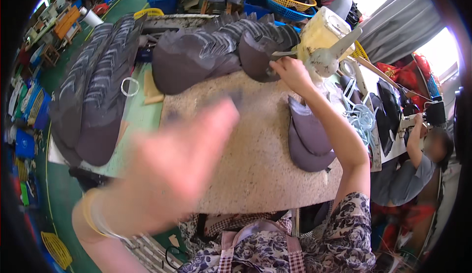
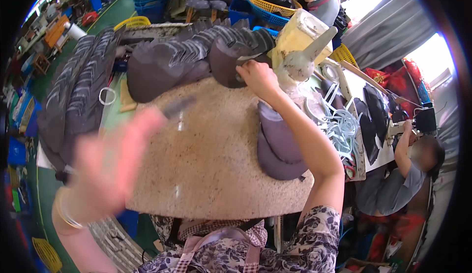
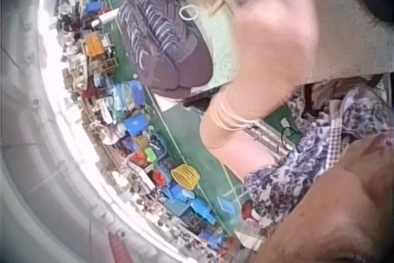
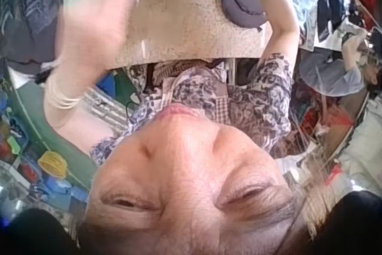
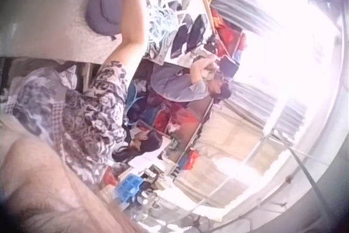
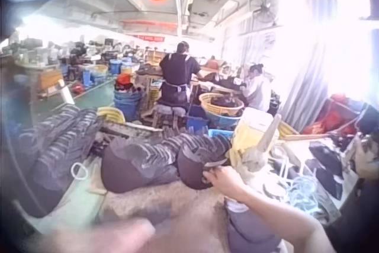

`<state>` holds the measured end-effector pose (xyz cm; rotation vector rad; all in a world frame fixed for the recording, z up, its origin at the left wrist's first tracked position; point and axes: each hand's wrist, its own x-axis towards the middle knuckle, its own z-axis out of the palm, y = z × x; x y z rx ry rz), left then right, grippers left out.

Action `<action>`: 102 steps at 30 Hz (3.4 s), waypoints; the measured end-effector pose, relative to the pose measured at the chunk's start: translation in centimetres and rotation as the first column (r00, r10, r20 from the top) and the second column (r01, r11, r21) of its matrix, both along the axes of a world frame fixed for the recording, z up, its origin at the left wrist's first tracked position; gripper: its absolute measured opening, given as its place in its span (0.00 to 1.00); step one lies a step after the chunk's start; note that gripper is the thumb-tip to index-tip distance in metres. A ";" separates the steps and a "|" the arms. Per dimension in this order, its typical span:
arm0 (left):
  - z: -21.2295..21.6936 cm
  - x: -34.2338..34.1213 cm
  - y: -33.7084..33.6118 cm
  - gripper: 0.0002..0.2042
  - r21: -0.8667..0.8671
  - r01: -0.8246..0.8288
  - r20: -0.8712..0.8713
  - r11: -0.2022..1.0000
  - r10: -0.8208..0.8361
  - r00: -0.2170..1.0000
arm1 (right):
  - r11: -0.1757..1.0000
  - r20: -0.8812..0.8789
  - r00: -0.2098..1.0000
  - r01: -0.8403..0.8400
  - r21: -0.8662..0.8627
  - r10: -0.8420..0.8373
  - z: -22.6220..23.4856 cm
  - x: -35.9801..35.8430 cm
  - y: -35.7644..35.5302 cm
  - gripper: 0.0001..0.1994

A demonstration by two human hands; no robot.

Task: The person aligns and hammers shoe upper components together by hand on a stone work surface, handling several black leather or synthetic parts one by one. The person also moves stacks of completed or in-progress components to and from the work area.

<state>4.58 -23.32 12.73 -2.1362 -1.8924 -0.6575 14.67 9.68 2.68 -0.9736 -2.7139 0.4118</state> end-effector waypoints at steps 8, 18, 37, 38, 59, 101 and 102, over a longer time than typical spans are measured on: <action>-13.5 7.2 0.3 0.21 -0.243 0.157 0.016 0.957 -0.157 0.987 | 0.953 -0.289 0.913 -0.303 -0.006 0.288 4.6 10.4 -15.1 0.08; -12.7 4.9 2.6 0.17 -0.411 0.368 0.649 0.834 -0.015 0.760 | 0.771 -0.169 0.827 -0.561 -0.301 0.536 1.4 17.3 -19.6 0.10; -13.9 4.3 3.5 0.10 -0.298 0.483 0.654 0.824 -0.192 0.732 | 0.623 -0.249 0.773 -0.622 -0.474 0.583 0.1 16.9 -19.6 0.09; -13.9 4.4 3.7 0.10 -0.327 0.470 0.616 0.820 -0.192 0.764 | 0.650 -0.241 0.785 -0.611 -0.451 0.571 -0.2 16.9 -19.8 0.08; -16.4 2.3 3.5 0.14 -0.055 0.633 0.324 0.772 -0.586 0.743 | 0.817 0.078 0.947 -0.224 -0.531 0.311 0.6 14.8 -19.9 0.15; -16.8 2.8 -1.9 0.11 -0.096 0.160 0.467 0.982 -0.097 0.879 | 0.642 0.033 0.715 -0.606 -0.470 0.698 1.4 9.6 -18.4 0.10; -16.9 2.3 -1.9 0.10 -0.156 0.188 0.602 0.970 -0.058 0.796 | 0.736 0.112 0.739 -0.619 -0.275 0.664 0.8 10.1 -19.6 0.10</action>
